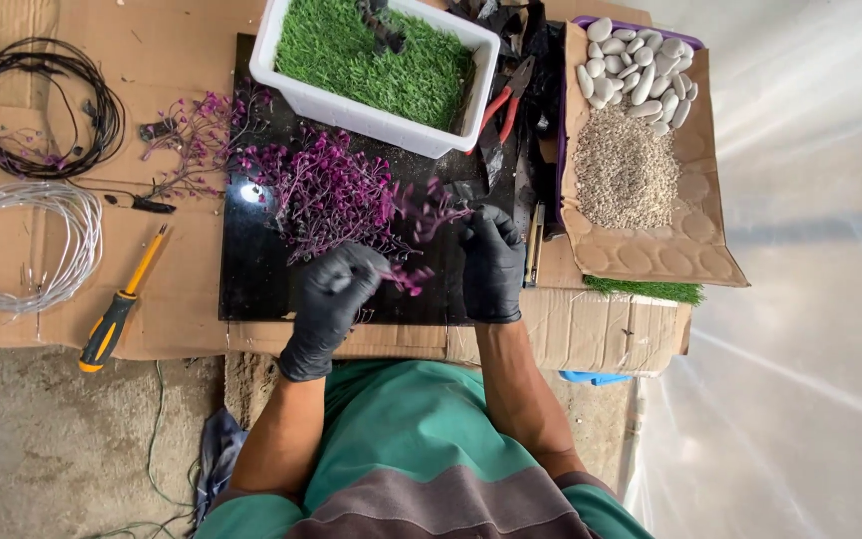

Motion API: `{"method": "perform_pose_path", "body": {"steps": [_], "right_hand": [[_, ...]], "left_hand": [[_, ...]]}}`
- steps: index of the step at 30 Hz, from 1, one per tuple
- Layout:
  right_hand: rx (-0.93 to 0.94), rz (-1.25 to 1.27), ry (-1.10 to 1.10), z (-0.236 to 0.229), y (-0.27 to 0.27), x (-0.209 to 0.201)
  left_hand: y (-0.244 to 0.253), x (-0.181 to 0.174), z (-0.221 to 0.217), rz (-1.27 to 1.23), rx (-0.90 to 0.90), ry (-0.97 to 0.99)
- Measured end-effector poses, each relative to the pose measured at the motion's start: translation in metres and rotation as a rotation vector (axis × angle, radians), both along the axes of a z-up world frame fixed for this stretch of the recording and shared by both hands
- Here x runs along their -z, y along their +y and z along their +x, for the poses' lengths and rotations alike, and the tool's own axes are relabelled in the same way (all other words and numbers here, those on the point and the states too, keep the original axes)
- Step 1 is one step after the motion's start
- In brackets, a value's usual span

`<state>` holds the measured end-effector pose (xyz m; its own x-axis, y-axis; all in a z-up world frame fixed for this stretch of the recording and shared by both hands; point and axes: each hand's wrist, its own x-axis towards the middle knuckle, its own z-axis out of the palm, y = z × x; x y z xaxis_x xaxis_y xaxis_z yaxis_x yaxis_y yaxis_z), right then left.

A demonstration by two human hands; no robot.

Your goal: The person assembles an artificial bonsai tree by attaching purple leafy branches to a black wire frame. They repeatedly pick up small purple branches from a pile on the table and insert them into the main structure, adjusting the placement to create a full appearance.

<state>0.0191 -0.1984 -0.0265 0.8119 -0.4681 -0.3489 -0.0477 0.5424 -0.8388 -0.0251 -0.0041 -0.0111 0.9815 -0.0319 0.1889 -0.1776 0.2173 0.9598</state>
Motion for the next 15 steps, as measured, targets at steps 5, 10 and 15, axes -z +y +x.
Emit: {"method": "perform_pose_path", "body": {"steps": [5, 10, 15], "right_hand": [[0.013, 0.138, -0.039, -0.006, -0.006, -0.017], [-0.043, 0.3, -0.037, -0.018, -0.011, -0.015], [-0.054, 0.466, -0.011, -0.02, -0.015, -0.008]], "left_hand": [[0.018, -0.005, 0.021, 0.34, -0.352, 0.077], [0.021, 0.014, 0.042, 0.692, -0.464, -0.055], [0.021, 0.023, 0.046, 0.937, -0.591, -0.19]]}}
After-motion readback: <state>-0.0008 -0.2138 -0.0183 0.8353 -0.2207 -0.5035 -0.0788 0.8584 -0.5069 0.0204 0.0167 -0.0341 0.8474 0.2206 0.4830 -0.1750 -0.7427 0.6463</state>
